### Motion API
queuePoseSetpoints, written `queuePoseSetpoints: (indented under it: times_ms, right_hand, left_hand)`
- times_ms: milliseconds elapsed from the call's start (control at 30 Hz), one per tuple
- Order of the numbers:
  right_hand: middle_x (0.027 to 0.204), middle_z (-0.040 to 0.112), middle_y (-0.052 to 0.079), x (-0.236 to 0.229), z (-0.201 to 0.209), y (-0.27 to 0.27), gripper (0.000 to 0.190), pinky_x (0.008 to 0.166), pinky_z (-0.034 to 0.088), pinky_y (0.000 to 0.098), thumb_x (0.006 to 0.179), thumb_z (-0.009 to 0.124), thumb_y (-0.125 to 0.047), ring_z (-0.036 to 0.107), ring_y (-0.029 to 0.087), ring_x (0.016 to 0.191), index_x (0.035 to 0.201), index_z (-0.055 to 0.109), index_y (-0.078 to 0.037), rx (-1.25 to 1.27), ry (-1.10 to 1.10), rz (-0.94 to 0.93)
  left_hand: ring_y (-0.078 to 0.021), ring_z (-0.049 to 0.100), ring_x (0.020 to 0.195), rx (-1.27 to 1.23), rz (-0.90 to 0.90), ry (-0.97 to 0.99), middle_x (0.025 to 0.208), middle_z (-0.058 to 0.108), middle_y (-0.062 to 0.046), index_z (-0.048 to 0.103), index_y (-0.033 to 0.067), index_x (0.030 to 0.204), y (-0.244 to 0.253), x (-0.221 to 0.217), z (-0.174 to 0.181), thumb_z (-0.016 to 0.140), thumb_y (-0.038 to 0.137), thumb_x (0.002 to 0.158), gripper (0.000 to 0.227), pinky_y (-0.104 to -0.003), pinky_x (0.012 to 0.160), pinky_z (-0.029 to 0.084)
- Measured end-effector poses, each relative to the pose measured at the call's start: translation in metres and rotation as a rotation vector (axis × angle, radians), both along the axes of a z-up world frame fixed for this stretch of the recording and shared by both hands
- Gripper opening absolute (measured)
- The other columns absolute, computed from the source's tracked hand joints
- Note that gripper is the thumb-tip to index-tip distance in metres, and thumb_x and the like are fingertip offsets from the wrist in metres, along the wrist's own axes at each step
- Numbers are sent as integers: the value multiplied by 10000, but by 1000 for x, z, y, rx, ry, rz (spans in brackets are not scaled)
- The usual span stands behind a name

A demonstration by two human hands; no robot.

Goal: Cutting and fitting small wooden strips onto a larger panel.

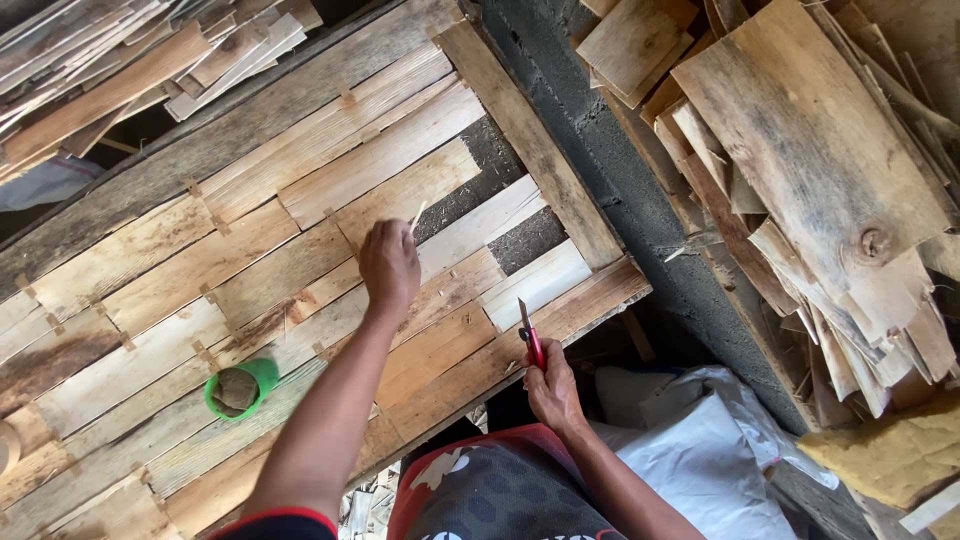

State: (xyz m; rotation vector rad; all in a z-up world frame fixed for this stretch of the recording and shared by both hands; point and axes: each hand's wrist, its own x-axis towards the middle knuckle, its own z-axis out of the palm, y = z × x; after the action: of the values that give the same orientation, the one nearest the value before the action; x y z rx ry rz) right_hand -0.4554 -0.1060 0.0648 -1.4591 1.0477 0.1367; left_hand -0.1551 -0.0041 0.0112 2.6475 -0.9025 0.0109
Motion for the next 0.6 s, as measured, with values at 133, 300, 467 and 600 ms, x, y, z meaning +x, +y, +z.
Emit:
queuePoseSetpoints:
  times_ms: [133,300,467,600]
  right_hand:
    - [777,639,113,-9,-10,-3,266,679,550,387,871,488,-54,654,230,702,1130,544,-48,-79,-50,60]
    - [752,625,108,-2,-17,-7,208,670,529,353,862,572,-81,604,189,689,1069,566,-59,-117,-54,113]
    - [729,631,90,10,-23,-7,103,654,519,324,856,649,-70,596,157,685,948,611,-42,-85,-107,240]
    - [766,674,78,25,-12,-3,129,680,536,319,812,668,-30,635,155,723,937,646,-51,-87,-284,325]
  left_hand:
    - [-175,578,764,-185,181,203,903,638,-73,637,29,1075,50,-64,19,662,33,956,121,-338,652,496]
    - [-174,713,795,-256,622,616,955,715,-104,628,52,1088,154,-170,36,631,168,994,149,-306,626,612]
    - [-205,608,727,-486,877,338,865,650,-162,598,-14,1051,258,-272,50,646,123,1007,151,-316,628,509]
    - [-273,658,697,-683,1378,386,833,688,-245,625,-186,943,373,-336,-31,562,23,984,222,-366,615,559]
